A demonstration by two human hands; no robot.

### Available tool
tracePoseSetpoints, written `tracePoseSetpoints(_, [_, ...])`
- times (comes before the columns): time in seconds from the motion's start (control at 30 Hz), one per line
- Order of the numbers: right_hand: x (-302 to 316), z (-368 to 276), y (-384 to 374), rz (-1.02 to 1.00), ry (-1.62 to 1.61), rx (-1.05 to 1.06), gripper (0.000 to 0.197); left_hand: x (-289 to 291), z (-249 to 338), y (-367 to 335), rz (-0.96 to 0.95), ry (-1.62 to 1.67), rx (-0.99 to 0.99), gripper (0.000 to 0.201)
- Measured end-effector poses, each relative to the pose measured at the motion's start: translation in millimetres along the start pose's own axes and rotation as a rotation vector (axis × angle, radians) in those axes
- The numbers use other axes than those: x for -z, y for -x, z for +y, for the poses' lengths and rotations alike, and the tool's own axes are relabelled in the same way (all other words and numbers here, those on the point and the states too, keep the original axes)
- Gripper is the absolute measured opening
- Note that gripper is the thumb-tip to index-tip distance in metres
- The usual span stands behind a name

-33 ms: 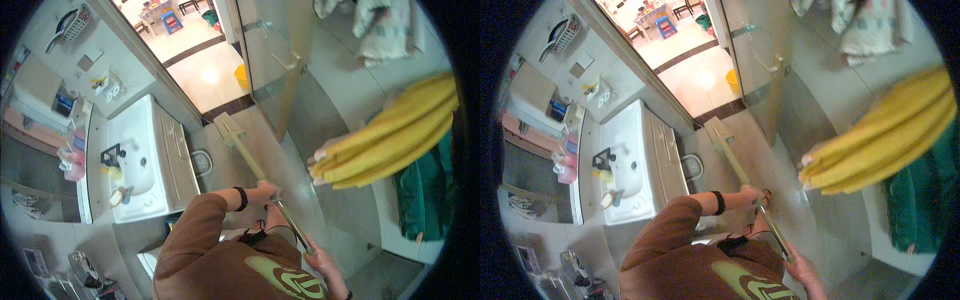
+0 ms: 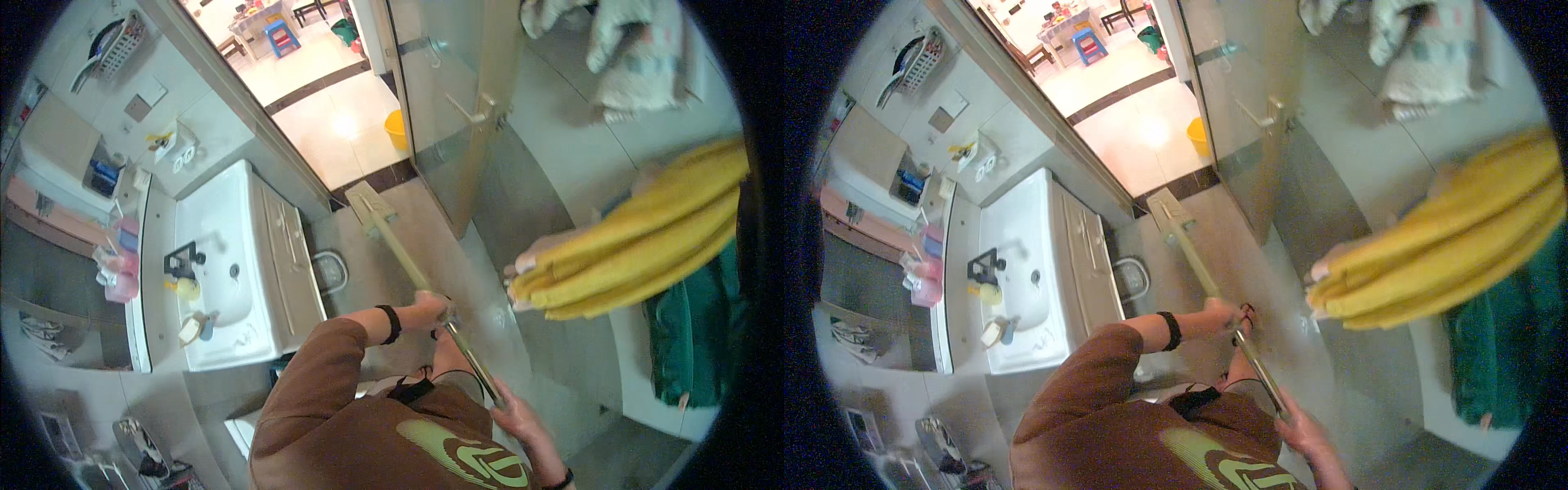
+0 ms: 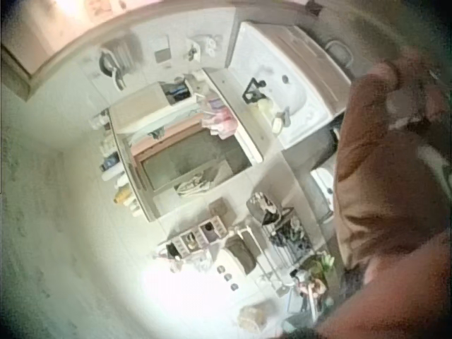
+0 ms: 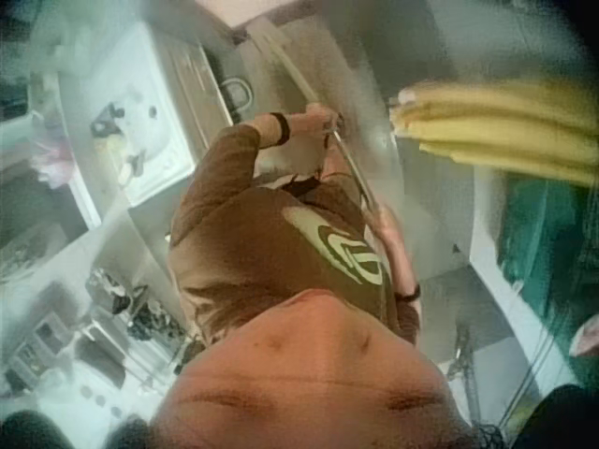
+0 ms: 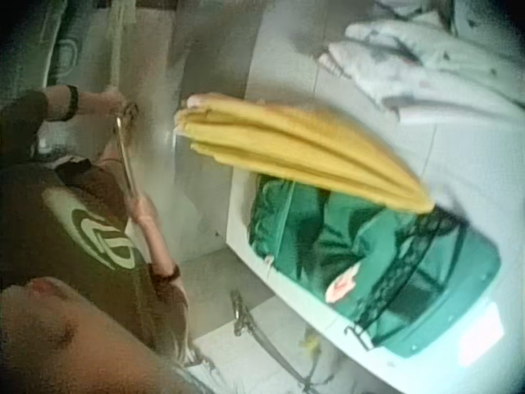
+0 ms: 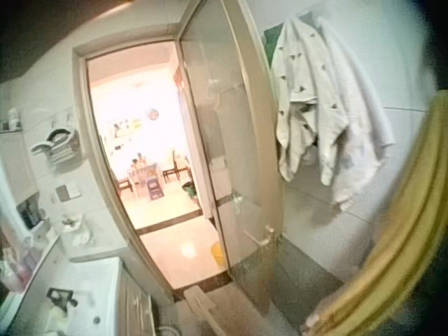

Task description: The person mops the bathroom floor using a flat mop, moving back and forth across the tiles. They briefly pick up a small object from the floor and continue mopping around the toilet and sink area.

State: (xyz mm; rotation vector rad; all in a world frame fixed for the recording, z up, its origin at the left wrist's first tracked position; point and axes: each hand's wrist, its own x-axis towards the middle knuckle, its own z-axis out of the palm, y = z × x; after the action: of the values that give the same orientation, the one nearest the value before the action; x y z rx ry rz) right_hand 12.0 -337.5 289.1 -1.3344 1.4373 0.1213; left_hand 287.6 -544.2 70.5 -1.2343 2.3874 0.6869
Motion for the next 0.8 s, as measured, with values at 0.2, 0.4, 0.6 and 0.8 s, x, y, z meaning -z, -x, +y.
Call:
tracePoseSetpoints(0.2, [72, -141, -264, -0.035, 0.067, 0.262, 0.072, 57, -230, -90, 0.743, 0.259, -0.169, 0.018])
tracePoseSetpoints(0.4, [107, -274, -454, -0.169, -0.007, 0.235, 0.065, 47, -376, -151, 0.520, 0.404, 0.333, 0.016])
tracePoseSetpoints(0.6, [88, -369, -567, -0.156, 0.243, 0.127, 0.068, 26, -478, -217, 0.242, 0.102, 0.587, 0.012])
tracePoseSetpoints(0.8, [91, -473, -697, -0.142, 0.038, 0.259, 0.069, 105, -635, -233, 0.471, 0.755, 0.887, 0.020])
